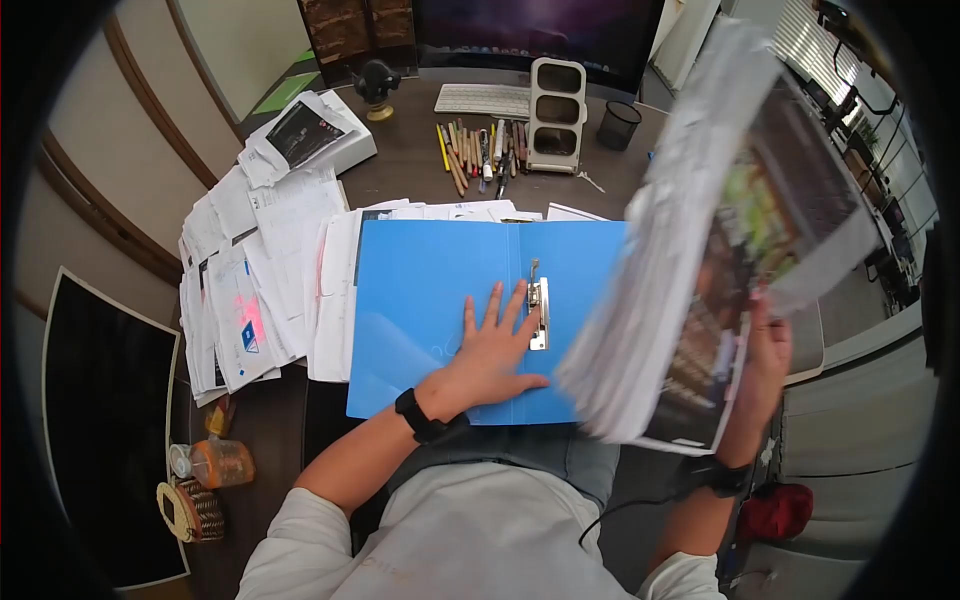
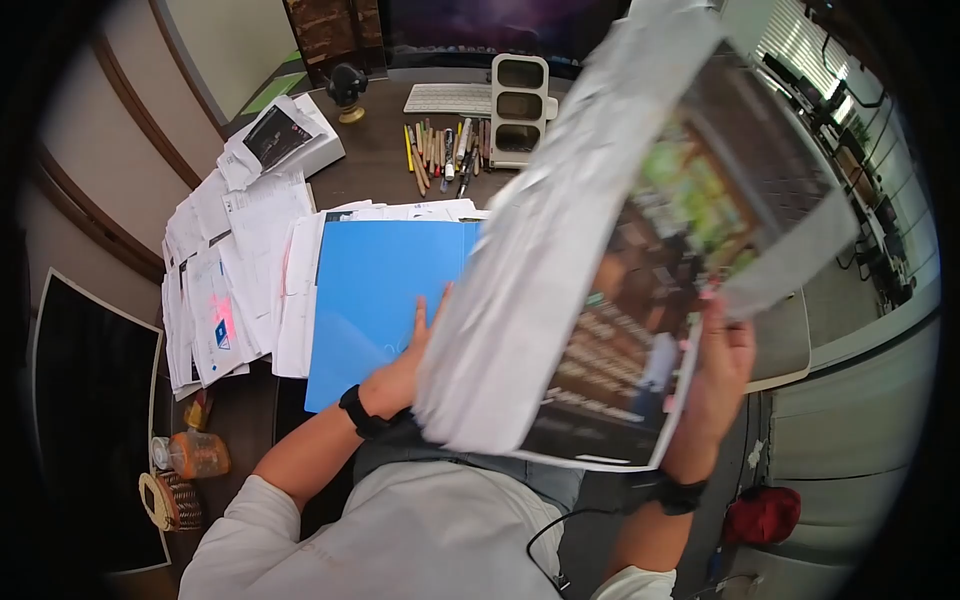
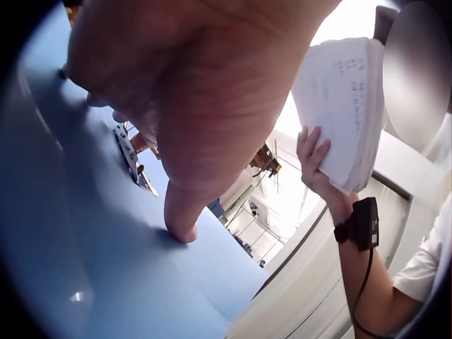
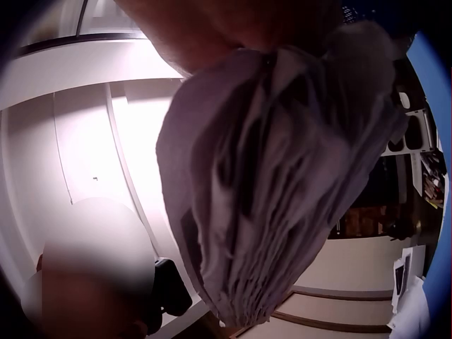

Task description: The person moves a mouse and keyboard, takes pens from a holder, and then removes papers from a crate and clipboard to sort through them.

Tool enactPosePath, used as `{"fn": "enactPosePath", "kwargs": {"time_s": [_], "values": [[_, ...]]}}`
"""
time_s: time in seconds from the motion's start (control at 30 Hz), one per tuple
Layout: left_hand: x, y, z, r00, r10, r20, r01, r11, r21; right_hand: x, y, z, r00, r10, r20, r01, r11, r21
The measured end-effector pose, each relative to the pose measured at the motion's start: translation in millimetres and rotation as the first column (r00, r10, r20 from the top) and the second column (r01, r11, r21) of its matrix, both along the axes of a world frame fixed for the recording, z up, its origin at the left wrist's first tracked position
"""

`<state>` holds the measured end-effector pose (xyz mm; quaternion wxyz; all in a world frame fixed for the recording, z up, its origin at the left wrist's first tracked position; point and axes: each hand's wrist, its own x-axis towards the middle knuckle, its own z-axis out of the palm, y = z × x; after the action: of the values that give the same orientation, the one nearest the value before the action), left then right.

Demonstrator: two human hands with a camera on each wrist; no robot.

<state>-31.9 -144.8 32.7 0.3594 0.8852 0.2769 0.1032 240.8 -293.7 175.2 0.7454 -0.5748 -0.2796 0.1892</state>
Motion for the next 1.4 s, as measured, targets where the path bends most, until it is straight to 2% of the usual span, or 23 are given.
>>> {"fn": "enactPosePath", "kwargs": {"time_s": [0.03,0.1,0.17,0.2,0.23,0.27,0.3,0.37,0.43,0.5,0.57,0.63,0.67,0.7,0.77,0.8,0.97,1.03,1.1,1.17,1.2,1.33,1.4], "values": [[-4.0,2.7,-2.4,0.966,0.005,0.258,0.073,0.953,-0.295,-12.9,10.1,-13.0,0.995,0.098,-0.024,-0.098,0.995,-0.007],[-14.5,2.3,14.2,0.871,0.202,0.447,0.089,0.830,-0.550,-35.3,24.0,-38.4,0.960,0.248,-0.130,-0.259,0.963,-0.076],[-18.8,13.6,42.5,0.887,0.212,0.411,0.091,0.791,-0.605,-33.4,39.3,-84.7,0.933,0.330,-0.143,-0.343,0.936,-0.078],[-24.2,23.4,36.1,0.915,0.082,0.396,-0.099,0.995,0.022,-26.3,40.7,-102.2,0.915,0.369,-0.165,-0.391,0.911,-0.129],[-36.9,33.6,15.8,0.910,0.193,0.367,-0.185,0.981,-0.059,-19.3,40.5,-121.8,0.914,0.370,-0.168,-0.392,0.911,-0.125],[-53.9,37.1,13.0,0.818,0.383,0.429,-0.153,0.864,-0.480,-13.5,43.2,-141.7,0.913,0.359,-0.195,-0.392,0.904,-0.170],[-64.2,38.2,14.6,0.716,0.573,0.398,-0.030,0.595,-0.803,-13.8,45.0,-144.4,0.914,0.343,-0.218,-0.388,0.896,-0.218],[-73.2,36.0,17.2,0.712,0.592,0.376,-0.035,0.566,-0.824,-12.3,45.5,-147.3,0.910,0.342,-0.235,-0.391,0.896,-0.210],[-77.4,29.6,22.7,0.715,0.605,0.349,-0.037,0.532,-0.846,-23.4,47.6,-129.2,0.869,0.412,-0.273,-0.442,0.895,-0.054],[-77.2,24.9,28.3,0.639,0.609,0.470,0.191,0.466,-0.864,-34.9,48.7,-114.8,0.843,0.460,-0.279,-0.498,0.863,-0.082],[-77.3,18.7,37.4,0.557,0.662,0.502,0.360,0.352,-0.864,-61.5,63.5,-105.0,0.860,0.508,-0.054,-0.511,0.856,-0.078],[-84.2,16.1,40.9,0.475,0.678,0.562,0.673,0.132,-0.728,-74.3,68.4,-95.5,0.786,0.471,0.400,-0.337,0.869,-0.361],[-81.6,10.3,42.1,0.463,0.786,0.410,0.368,0.250,-0.895,-78.2,66.7,-85.4,0.705,0.482,0.520,-0.263,0.859,-0.440],[-81.1,10.5,38.1,0.464,0.783,0.413,0.368,0.254,-0.895,-74.8,65.4,-88.9,0.629,0.549,0.551,-0.257,0.815,-0.519],[-83.3,10.4,24.1,0.506,0.790,0.346,0.192,0.288,-0.938,-73.3,63.9,-95.2,0.624,0.684,0.378,-0.368,0.683,-0.631],[-87.2,11.2,23.1,0.500,0.788,0.360,0.325,0.215,-0.921,-74.9,62.3,-102.7,0.660,0.681,0.316,-0.392,0.672,-0.628],[-92.4,9.0,14.7,0.539,0.741,0.401,0.442,0.156,-0.883,-77.7,56.7,-128.4,0.678,0.593,0.434,-0.362,0.784,-0.505],[-87.9,6.5,11.4,0.626,0.709,0.324,0.211,0.246,-0.946,-70.9,57.4,-136.6,0.823,0.568,0.007,-0.473,0.693,-0.544],[-83.5,4.2,19.8,0.620,0.713,0.329,0.130,0.321,-0.938,-61.8,52.8,-148.8,0.828,0.559,-0.041,-0.512,0.724,-0.462],[-84.7,0.8,26.9,0.611,0.721,0.328,0.041,0.384,-0.922,-58.7,47.0,-146.1,0.754,0.508,-0.416,-0.594,0.798,-0.101],[-85.8,-0.1,30.0,0.580,0.717,0.386,0.011,0.467,-0.884,-59.5,45.5,-140.4,0.725,0.512,-0.461,-0.580,0.815,-0.006],[-82.5,-3.5,68.0,0.456,0.732,0.506,-0.120,0.614,-0.780,-50.8,47.4,-118.9,0.728,0.467,-0.501,-0.573,0.817,-0.071],[-81.8,9.1,62.6,0.443,0.791,0.421,-0.143,0.526,-0.838,-50.4,56.2,-109.0,0.851,0.521,-0.073,-0.507,0.775,-0.377]]}}
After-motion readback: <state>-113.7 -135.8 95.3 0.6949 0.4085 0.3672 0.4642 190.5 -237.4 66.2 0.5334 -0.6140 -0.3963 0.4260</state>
